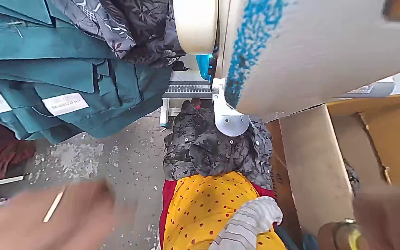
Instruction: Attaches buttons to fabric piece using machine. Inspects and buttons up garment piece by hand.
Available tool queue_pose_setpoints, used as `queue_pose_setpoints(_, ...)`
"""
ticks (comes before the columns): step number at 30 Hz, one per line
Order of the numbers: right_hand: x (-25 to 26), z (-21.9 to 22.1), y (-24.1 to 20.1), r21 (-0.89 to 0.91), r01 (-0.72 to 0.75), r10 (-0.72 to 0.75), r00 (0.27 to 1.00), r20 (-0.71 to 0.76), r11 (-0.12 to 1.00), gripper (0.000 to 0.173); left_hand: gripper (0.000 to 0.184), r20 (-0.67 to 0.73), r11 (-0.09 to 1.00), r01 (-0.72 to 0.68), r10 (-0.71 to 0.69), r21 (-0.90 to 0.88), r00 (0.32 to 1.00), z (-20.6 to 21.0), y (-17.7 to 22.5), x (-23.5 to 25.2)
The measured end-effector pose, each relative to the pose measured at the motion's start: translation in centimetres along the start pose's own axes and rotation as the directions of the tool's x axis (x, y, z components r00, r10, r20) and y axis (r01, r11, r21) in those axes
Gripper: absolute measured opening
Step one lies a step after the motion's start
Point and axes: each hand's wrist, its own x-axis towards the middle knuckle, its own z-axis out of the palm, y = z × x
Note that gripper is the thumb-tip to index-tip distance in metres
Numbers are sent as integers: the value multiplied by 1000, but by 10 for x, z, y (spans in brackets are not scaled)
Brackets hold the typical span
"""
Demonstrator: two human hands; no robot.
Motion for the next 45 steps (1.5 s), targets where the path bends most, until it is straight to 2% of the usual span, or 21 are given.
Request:
queue_pose_setpoints(1, -3, -2, 32, -237, 66, -98, 987, -124, 969, 32, 25, 38, 949, 15, -28, 316, 999, 3, -31, 8)
queue_pose_setpoints(2, 2, 2, 60, -384, 78, -181, 954, -238, 920, 26, 41, 67, 866, 3, -42, 500, 997, 14, -55, 19)
queue_pose_setpoints(3, 9, 7, 81, -428, 89, -230, 929, -290, 899, 21, 54, 75, 847, 3, -50, 532, 996, 29, -71, 30)
queue_pose_setpoints(4, 13, 14, 95, -428, 94, -237, 926, -293, 899, 19, 55, 47, 869, 9, -37, 494, 998, 47, -74, 41)
queue_pose_setpoints(5, 17, 23, 102, -407, 99, -228, 932, -281, 908, 17, 47, -9, 919, 27, -25, 392, 1000, 66, -66, 50)
queue_pose_setpoints(7, 21, 43, 108, -355, 143, -242, 937, -252, 924, 13, 28, -75, 998, 46, -43, 43, 996, 102, -42, 66)
queue_pose_setpoints(9, 25, 57, 112, -334, 169, -258, 935, -242, 927, 11, 21, -23, 973, 91, -98, -214, 995, 123, -23, 81)
queue_pose_setpoints(10, 27, 62, 113, -339, 176, -267, 932, -244, 924, 12, 22, 21, 957, 128, -127, -259, 992, 129, -16, 88)
queue_pose_setpoints(13, 30, 70, 117, -352, 193, -287, 928, -239, 916, 13, 22, 90, 943, 202, -185, -264, 979, 137, -4, 101)
queue_pose_setpoints(16, 31, 73, 118, -380, 198, -296, 930, -219, 904, 13, 12, 58, 924, 230, -223, -304, 973, 142, -3, 107)
queue_pose_setpoints(21, 33, 71, 118, -406, 205, -288, 945, -154, 890, 14, 13, -66, 977, 101, -115, -187, 991, 145, -11, 107)
queue_pose_setpoints(24, 37, 75, 120, -368, 169, -266, 935, -233, 914, 12, 15, -131, 992, 57, -72, -116, 989, 148, -15, 107)
queue_pose_setpoints(26, 40, 82, 123, -426, 118, -287, 889, -356, 897, 13, 18, -156, 994, 66, -79, -82, 985, 152, -16, 106)
queue_pose_setpoints(29, 43, 90, 127, -522, 87, -345, 838, -422, 848, 15, 20, -159, 993, 96, -106, -71, 982, 155, -17, 105)
queue_pose_setpoints(34, 48, 93, 129, -607, 117, -423, 818, -390, 786, 15, 18, -147, 985, 128, -144, -113, 979, 158, -18, 102)
queue_pose_setpoints(45, 48, 91, 127, -611, 137, -422, 836, -350, 779, 17, 20, -129, 981, 147, -163, -126, 978, 159, -18, 101)
